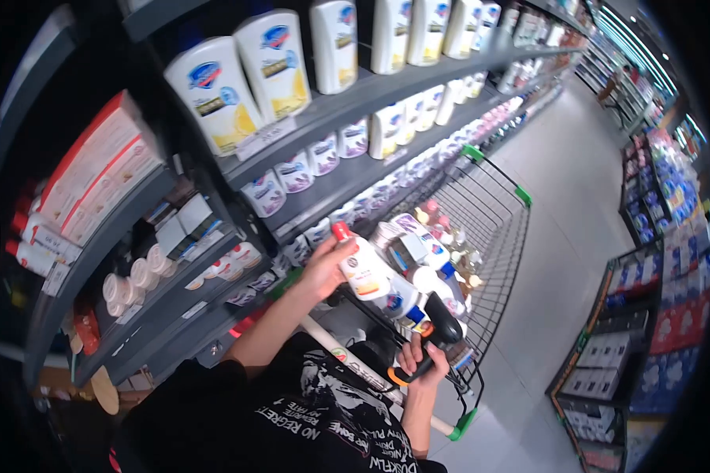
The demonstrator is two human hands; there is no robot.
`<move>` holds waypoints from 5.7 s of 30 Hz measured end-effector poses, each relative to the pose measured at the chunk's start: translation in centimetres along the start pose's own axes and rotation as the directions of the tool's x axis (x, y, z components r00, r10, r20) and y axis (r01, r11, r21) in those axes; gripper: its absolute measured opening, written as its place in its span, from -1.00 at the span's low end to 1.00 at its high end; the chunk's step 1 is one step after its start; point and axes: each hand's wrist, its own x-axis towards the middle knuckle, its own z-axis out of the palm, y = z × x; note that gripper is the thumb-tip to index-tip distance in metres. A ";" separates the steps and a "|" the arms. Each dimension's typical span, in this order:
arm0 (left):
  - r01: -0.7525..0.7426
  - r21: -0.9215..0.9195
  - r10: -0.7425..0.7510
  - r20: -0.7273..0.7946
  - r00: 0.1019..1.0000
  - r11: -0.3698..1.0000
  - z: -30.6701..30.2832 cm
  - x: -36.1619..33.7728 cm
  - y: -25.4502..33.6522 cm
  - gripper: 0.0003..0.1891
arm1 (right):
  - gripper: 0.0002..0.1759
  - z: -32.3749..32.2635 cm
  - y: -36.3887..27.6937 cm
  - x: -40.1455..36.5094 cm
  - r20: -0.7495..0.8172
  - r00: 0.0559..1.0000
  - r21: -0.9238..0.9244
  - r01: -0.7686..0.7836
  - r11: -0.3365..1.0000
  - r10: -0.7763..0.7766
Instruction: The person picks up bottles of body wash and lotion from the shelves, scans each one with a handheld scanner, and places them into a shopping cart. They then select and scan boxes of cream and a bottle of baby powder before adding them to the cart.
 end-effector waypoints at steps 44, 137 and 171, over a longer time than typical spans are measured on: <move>-0.304 0.943 -0.293 0.255 0.922 -0.135 -2.5 2.8 -2.2 -0.46 | -0.69 -0.4 0.4 0.2 -0.095 0.994 -0.015 0.045 0.999 -0.046; -0.677 0.660 0.820 -0.160 -0.550 -0.325 -4.7 -38.4 31.0 -0.76 | -0.59 4.0 9.9 6.4 0.151 0.786 -0.426 -0.495 0.757 0.599; -0.303 0.351 0.211 0.277 0.937 0.886 5.2 -0.6 1.2 -0.84 | -0.66 -3.5 -3.4 -5.8 -0.125 0.915 0.119 0.398 0.910 -0.384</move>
